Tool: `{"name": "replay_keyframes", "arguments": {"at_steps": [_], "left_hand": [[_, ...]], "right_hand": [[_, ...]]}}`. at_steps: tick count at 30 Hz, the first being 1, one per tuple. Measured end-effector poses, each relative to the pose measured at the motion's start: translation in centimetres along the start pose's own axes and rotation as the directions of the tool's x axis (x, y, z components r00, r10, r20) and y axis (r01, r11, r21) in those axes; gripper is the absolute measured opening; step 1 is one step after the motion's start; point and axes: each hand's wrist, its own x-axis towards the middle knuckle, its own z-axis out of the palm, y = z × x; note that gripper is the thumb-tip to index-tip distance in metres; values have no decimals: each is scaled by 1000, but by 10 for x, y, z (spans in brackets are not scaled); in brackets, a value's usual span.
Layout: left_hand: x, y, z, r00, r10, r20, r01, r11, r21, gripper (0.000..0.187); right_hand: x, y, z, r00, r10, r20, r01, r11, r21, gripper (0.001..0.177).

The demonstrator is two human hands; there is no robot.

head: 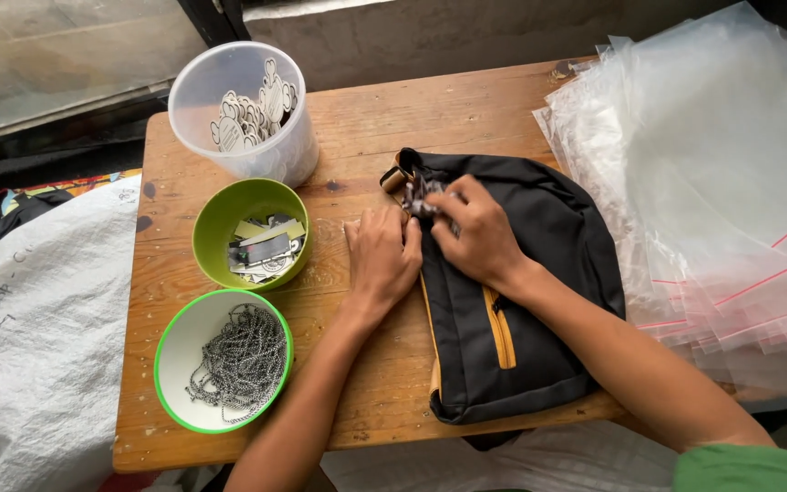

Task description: The person attaches a decorative keychain to a small blue bag, then wipes a clear plastic bag with a cloth and places the blue bag inside, sealing it. They then pick up a black bag, wipe it with the cloth, and prepare it for packaging.

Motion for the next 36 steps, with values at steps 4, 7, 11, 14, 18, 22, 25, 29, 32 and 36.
{"name": "replay_keyframes", "arguments": {"at_steps": [4, 7, 11, 14, 18, 22, 25, 29, 32, 36], "left_hand": [[-2, -3, 2, 1000, -6, 5, 6, 1000, -1, 15], [-3, -4, 3, 1000, 2, 13, -2, 1000, 6, 13], [-2, 3, -3, 1000, 2, 4, -2, 1000, -7, 19], [-1, 3, -2, 1000, -7, 11, 7, 1000, -4, 19], [-2, 5, -3, 1000, -3, -3, 3, 1000, -6, 17], [-3, 2, 0, 1000, -1, -20, 1, 1000, 10, 16], [-2, 4, -1, 999, 9, -31, -8, 999, 33, 19], [-1, 3, 1, 999, 8, -48, -6, 999, 52, 18], [-3, 1, 4, 998, 0, -56, 3, 998, 62, 14], [-4, -3, 7, 997, 31, -70, -25, 996, 83, 11]], "right_hand": [[-17, 18, 13, 995, -27, 92, 26, 1000, 16, 7], [-3, 3, 6, 999, -18, 28, 21, 994, -111, 14], [4, -5, 5, 1000, 13, -3, -13, 976, -219, 21], [4, -2, 11, 998, 45, -45, -57, 948, -314, 25], [-4, 15, 15, 998, -57, 38, 64, 972, -227, 21], [-2, 14, 12, 996, -46, 81, 57, 989, -140, 24], [4, 4, 15, 998, -39, 45, 50, 956, -289, 37], [7, 8, 18, 998, -59, 30, 66, 945, -320, 39], [2, 15, 8, 989, -102, 106, 121, 973, -195, 30], [9, 7, -20, 960, -90, 264, 55, 989, 137, 24]]}}
